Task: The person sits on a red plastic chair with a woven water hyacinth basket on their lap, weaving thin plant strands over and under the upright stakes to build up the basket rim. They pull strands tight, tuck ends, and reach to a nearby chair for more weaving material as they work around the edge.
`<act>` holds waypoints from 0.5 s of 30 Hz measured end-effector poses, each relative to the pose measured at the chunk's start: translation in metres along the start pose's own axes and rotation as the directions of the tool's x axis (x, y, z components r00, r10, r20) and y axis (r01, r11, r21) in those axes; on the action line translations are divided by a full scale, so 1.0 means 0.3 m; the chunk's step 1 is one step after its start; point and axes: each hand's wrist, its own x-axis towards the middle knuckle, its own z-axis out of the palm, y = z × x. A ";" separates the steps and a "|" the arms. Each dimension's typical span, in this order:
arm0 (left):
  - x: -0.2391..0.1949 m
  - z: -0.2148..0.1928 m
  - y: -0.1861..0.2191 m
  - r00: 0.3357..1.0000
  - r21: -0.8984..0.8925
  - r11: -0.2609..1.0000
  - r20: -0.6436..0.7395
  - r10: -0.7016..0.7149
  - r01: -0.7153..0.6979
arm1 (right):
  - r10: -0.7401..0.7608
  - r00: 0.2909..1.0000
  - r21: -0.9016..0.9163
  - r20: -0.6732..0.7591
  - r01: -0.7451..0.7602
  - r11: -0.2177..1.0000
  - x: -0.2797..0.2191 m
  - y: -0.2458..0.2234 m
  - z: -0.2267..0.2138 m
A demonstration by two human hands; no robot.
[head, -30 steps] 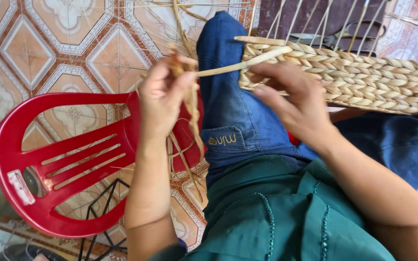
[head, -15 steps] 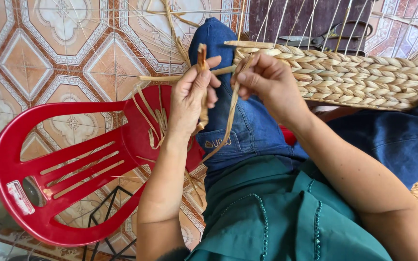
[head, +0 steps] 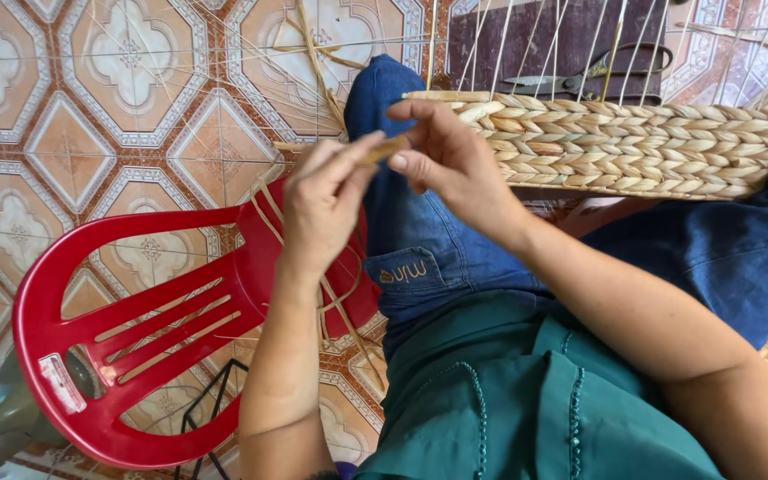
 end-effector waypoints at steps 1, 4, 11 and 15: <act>-0.006 0.020 0.011 0.999 0.021 0.999 0.019 0.044 -0.045 | 0.049 0.999 0.104 -0.013 -0.048 0.993 0.003 0.017 -0.023; -0.009 0.012 0.011 0.995 0.000 0.999 0.087 0.048 -0.049 | 0.087 0.995 0.169 -0.058 -0.077 0.983 0.018 0.054 -0.128; -0.078 -0.198 -0.133 0.873 0.087 0.925 0.308 -0.377 0.369 | 0.057 0.975 0.120 -0.215 -0.032 0.992 -0.065 0.105 -0.335; -0.100 -0.268 -0.195 0.829 0.187 0.882 0.301 -0.470 0.432 | 0.087 0.961 0.094 -0.262 -0.064 0.994 -0.095 0.146 -0.346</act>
